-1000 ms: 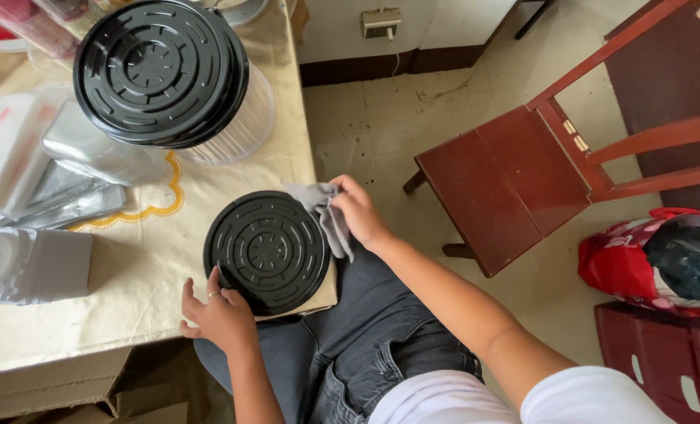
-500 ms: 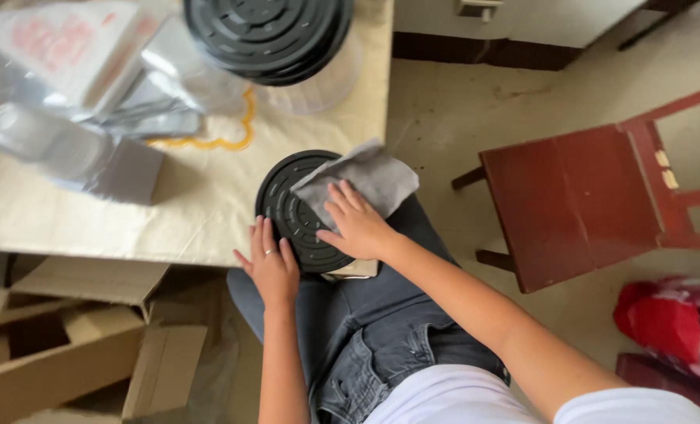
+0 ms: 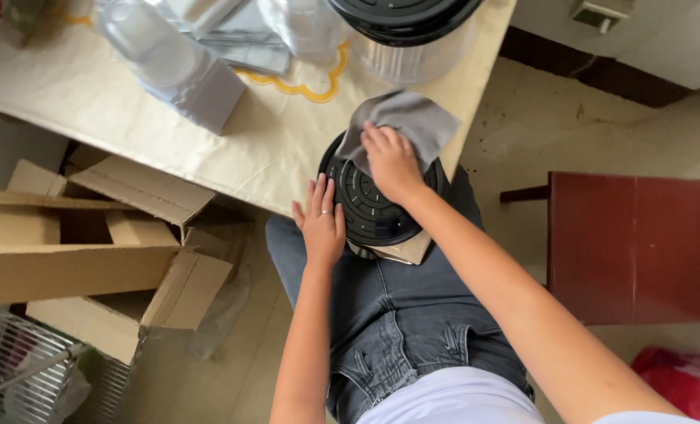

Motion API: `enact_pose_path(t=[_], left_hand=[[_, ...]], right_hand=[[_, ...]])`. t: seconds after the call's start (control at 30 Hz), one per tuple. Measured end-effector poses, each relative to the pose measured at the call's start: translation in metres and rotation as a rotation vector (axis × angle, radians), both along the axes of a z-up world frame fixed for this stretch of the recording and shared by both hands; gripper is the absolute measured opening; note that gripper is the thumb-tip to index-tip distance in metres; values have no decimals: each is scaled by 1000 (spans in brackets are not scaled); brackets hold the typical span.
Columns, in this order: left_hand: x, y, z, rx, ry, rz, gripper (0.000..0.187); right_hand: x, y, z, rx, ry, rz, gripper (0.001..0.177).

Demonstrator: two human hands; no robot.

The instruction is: Wiping down plastic lids for cake containers with a cleaning cloth.

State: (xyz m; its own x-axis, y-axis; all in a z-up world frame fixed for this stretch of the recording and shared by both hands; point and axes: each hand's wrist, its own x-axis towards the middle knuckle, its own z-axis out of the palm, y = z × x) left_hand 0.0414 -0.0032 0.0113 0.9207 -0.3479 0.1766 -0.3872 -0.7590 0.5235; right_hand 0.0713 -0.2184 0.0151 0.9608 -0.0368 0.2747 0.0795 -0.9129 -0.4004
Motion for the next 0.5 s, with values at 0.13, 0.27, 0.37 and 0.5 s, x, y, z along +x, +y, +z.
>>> enact_pose_path(t=[0.13,0.27,0.37,0.5], left_hand=[[-2,-1,-15,11,6,27,49],[-3,-2,-15,-72,34,88,54],[-5,-2,-25,-181,39,103,67],[-8,-3,-17,-212,3,72,76]], right_hand=[[5,42,0,-51,20,231,47],[-17,64,1,-36,-25,270,46],[-40,61,13,-83,101,311,45],[-83,50,44,-22,176,404,49]])
